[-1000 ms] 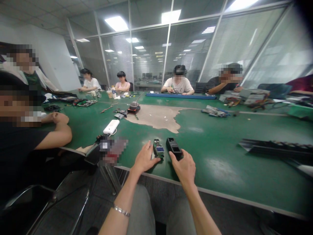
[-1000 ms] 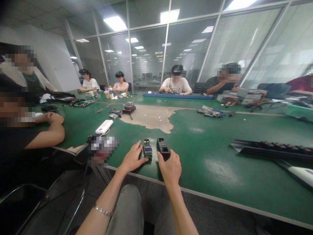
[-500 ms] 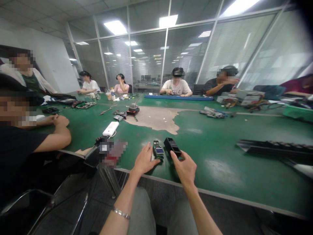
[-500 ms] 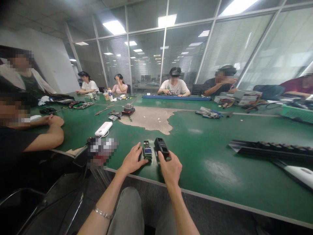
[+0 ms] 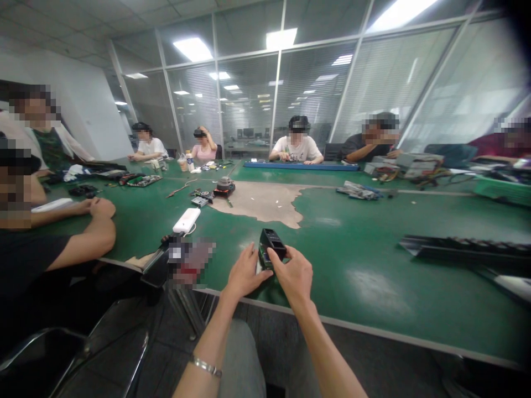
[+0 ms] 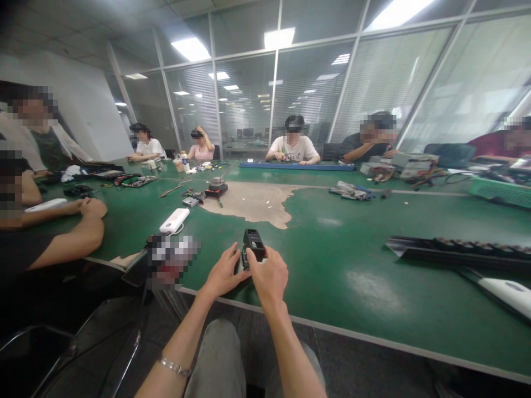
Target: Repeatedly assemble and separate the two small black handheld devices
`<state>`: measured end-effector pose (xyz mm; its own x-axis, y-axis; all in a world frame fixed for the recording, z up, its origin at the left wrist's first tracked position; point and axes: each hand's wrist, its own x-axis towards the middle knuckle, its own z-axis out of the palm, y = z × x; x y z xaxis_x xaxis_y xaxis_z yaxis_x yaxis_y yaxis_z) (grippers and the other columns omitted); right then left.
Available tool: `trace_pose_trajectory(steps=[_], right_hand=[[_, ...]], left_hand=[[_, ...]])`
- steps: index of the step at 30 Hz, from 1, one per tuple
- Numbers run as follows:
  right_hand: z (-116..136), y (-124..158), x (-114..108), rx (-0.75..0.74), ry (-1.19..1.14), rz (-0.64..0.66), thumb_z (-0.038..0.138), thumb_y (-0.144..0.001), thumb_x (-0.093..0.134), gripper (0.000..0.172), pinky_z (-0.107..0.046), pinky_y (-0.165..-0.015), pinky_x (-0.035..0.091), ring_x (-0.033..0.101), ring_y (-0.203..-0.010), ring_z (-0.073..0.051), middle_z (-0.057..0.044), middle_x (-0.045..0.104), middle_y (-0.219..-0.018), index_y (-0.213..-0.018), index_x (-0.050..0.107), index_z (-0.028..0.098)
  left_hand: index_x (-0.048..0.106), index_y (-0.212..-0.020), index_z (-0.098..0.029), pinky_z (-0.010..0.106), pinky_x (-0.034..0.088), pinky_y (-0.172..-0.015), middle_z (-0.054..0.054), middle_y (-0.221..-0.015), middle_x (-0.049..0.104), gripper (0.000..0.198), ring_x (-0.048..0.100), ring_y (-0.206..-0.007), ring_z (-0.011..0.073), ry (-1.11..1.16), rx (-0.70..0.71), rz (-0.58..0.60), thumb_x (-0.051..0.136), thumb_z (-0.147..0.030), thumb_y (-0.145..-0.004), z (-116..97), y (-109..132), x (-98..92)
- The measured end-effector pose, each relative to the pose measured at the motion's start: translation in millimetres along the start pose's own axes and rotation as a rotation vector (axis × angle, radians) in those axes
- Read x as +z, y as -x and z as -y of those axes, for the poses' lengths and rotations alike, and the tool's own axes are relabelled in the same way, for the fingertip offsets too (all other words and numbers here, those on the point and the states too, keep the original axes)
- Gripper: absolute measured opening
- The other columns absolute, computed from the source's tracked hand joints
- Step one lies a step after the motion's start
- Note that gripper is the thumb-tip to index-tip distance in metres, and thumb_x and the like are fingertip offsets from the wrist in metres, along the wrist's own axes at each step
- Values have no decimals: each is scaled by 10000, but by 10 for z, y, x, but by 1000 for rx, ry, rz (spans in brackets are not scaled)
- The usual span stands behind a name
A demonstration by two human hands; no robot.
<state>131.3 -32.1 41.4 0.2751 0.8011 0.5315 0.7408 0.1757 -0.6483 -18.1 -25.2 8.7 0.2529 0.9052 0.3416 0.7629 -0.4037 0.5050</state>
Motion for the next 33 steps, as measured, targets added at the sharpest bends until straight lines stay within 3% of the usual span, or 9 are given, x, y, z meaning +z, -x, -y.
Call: trace_pose_trajectory(steps=[11,24,33], right_hand=[[189,85,-34,-21,122,61,547,-808,518,396,-303,-727,397,604,-823,-209,-71,661,-878,-962,650,207],[17,332,35,40,228,186,487,-834,530,364,-285,-743,391,608,-870,-197,-58,637,-948,-1072,590,219],[6,311,67,27,198,164,562,-811,535,463,-284,-743,393,596,-893,-205,-65,623,-988,-1105,569,207]], left_hand=[[393,-1351,-158,464,292,-1122,160,-1502,286,713,245,-1400,288,33,29,6,637,-485,-767,32,3,-8],[355,-1358,-117,436,276,-1127,185,-1505,258,691,265,-1388,291,4,45,29,595,-287,-733,-14,-13,-15],[361,-1360,-126,438,270,-1130,165,-1507,262,683,254,-1393,284,18,25,21,569,-210,-715,-5,-20,7]])
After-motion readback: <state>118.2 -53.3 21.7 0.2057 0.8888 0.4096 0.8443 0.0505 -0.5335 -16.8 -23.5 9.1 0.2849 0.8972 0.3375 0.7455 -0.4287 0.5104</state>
